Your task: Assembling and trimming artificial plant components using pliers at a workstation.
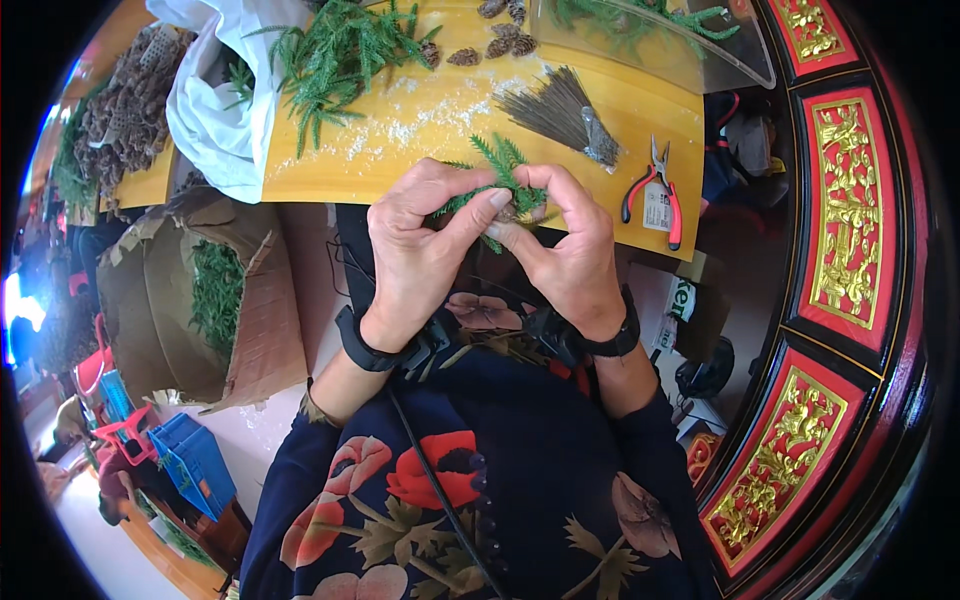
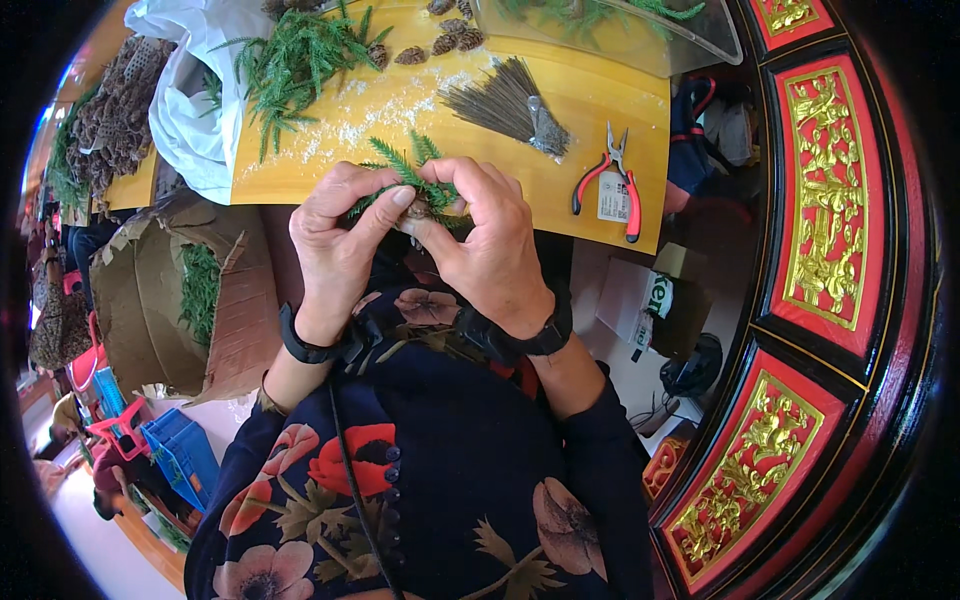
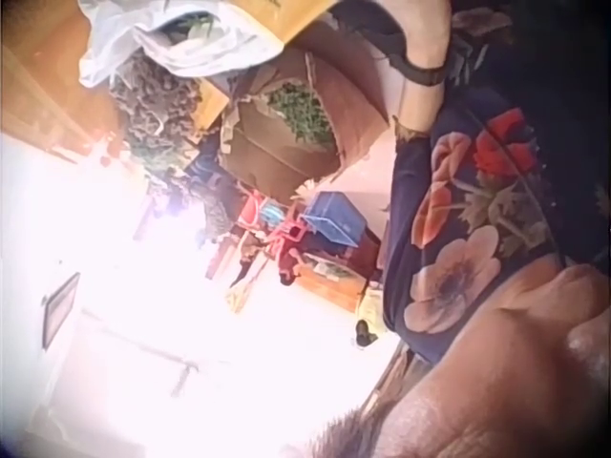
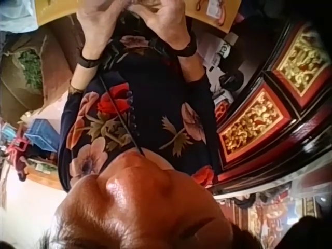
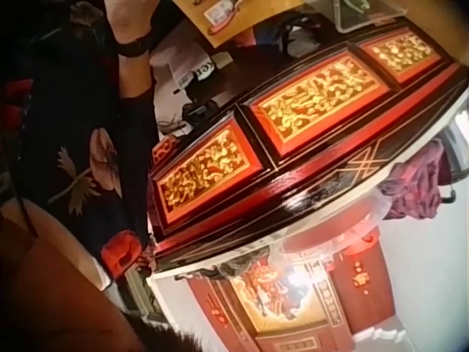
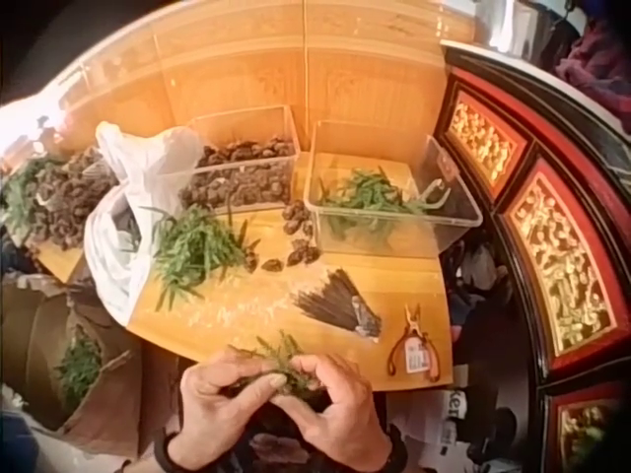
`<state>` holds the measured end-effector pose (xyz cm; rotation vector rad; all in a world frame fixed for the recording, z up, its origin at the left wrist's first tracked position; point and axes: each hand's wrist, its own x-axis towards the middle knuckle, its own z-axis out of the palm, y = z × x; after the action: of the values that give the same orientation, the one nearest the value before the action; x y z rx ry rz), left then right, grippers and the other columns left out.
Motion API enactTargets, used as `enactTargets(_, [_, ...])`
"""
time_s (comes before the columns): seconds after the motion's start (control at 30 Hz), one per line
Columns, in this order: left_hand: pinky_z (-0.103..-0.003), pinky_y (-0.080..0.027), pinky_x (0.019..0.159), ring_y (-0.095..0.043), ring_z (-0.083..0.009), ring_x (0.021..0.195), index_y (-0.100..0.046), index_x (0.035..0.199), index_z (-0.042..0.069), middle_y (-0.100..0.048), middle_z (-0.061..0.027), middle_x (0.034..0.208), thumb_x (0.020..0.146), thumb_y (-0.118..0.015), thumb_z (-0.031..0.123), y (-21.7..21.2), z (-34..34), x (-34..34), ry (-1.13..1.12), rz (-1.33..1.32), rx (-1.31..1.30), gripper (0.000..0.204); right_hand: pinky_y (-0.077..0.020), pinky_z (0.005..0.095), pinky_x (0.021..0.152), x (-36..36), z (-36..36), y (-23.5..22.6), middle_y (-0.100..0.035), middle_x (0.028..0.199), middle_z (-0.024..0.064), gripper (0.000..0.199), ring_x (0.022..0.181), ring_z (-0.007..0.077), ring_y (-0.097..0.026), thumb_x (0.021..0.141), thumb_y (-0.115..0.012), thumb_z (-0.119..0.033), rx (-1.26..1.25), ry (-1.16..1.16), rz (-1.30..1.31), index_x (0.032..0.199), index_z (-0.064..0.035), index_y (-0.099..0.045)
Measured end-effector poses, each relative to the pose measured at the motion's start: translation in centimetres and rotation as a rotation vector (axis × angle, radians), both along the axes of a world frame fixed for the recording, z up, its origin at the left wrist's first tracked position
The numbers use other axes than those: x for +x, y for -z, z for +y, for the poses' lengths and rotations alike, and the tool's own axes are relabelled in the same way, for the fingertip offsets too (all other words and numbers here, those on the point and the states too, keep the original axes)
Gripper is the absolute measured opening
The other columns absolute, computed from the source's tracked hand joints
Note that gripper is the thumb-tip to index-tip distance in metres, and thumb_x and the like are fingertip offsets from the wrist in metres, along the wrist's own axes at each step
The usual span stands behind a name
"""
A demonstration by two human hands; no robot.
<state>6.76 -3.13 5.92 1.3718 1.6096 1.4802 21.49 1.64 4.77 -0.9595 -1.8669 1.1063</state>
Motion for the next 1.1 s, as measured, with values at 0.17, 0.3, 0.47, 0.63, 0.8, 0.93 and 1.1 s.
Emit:
enactTargets(0.17, [-0.026, -0.045, 0.058, -0.059, -0.0148, 0.066, -0.072, 0.089, 0.001, -0.062, -0.0075, 0.072, 0.074, -0.075, 0.005, 0.6, 0.0, -0.3, -0.046, 0.158, 0.008, 0.016, -0.0440, 0.0242, 0.077, 1.0, 1.5, -1.0, -0.061, 0.110, 0.0085, 0.038, 0.095, 0.0105, -0.057, 0.080, -0.070, -0.012, -0.079, -0.128, 0.151, 0.114, 0.0013, -0.057])
enactTargets(0.3, [-0.027, -0.044, 0.056, -0.058, -0.0166, 0.063, -0.072, 0.088, 0.002, -0.061, -0.0073, 0.070, 0.072, -0.076, 0.005, 0.9, -0.2, -0.1, -0.054, 0.249, 0.036, 0.016, -0.0429, 0.0230, 0.076, 0.6, 2.7, -1.4, -0.060, 0.112, 0.0065, 0.033, 0.095, 0.0092, -0.055, 0.085, -0.065, -0.015, -0.278, -0.226, 0.127, 0.113, 0.0009, -0.058])
enactTargets(0.47, [-0.029, -0.044, 0.053, -0.057, -0.0195, 0.061, -0.071, 0.086, 0.003, -0.058, -0.0078, 0.068, 0.071, -0.075, 0.005, 0.7, -0.2, 0.1, -0.035, 0.349, 0.036, 0.016, -0.0423, 0.0228, 0.076, -0.4, 3.5, -0.8, -0.061, 0.109, 0.0046, 0.022, 0.094, 0.0074, -0.054, 0.089, -0.061, -0.014, -0.416, -0.252, 0.000, 0.105, 0.0008, -0.064])
enactTargets(0.63, [-0.030, -0.043, 0.052, -0.056, -0.0207, 0.059, -0.071, 0.085, 0.003, -0.057, -0.0078, 0.067, 0.071, -0.074, 0.005, 1.3, -0.1, -0.1, -0.024, 0.347, 0.040, 0.014, -0.0419, 0.0226, 0.078, -1.0, 3.1, -0.6, -0.063, 0.105, 0.0037, 0.016, 0.095, 0.0067, -0.053, 0.090, -0.060, -0.012, -0.569, -0.219, 0.106, 0.098, 0.0007, -0.066])
enactTargets(0.8, [-0.031, -0.043, 0.052, -0.055, -0.0207, 0.059, -0.071, 0.085, 0.003, -0.056, -0.0078, 0.066, 0.072, -0.074, 0.006, 1.1, 0.1, -0.1, 0.003, 0.375, 0.017, 0.014, -0.0409, 0.0220, 0.081, -1.0, 3.0, -0.7, -0.065, 0.102, 0.0023, 0.013, 0.098, 0.0060, -0.053, 0.091, -0.059, -0.011, -0.570, -0.107, 0.431, 0.094, 0.0000, -0.065])
enactTargets(0.93, [-0.030, -0.042, 0.052, -0.055, -0.0196, 0.059, -0.071, 0.084, 0.003, -0.057, -0.0078, 0.066, 0.072, -0.074, 0.006, 1.6, -0.2, -0.2, -0.004, 0.350, 0.005, 0.013, -0.0418, 0.0237, 0.082, 0.2, 3.5, -1.3, -0.066, 0.104, 0.0025, 0.012, 0.098, 0.0072, -0.055, 0.090, -0.060, -0.011, -0.578, 0.021, 0.528, 0.092, -0.0008, -0.065])
enactTargets(1.1, [-0.027, -0.043, 0.054, -0.056, -0.0161, 0.061, -0.071, 0.085, 0.001, -0.058, -0.0065, 0.067, 0.074, -0.074, 0.005, 1.4, 0.0, -0.9, -0.025, 0.256, -0.047, 0.012, -0.0474, 0.0289, 0.069, 5.7, 4.0, 0.9, -0.067, 0.096, 0.0050, 0.014, 0.078, 0.0113, -0.061, 0.085, -0.065, -0.009, -0.248, -0.096, -0.471, 0.099, -0.0036, -0.066])
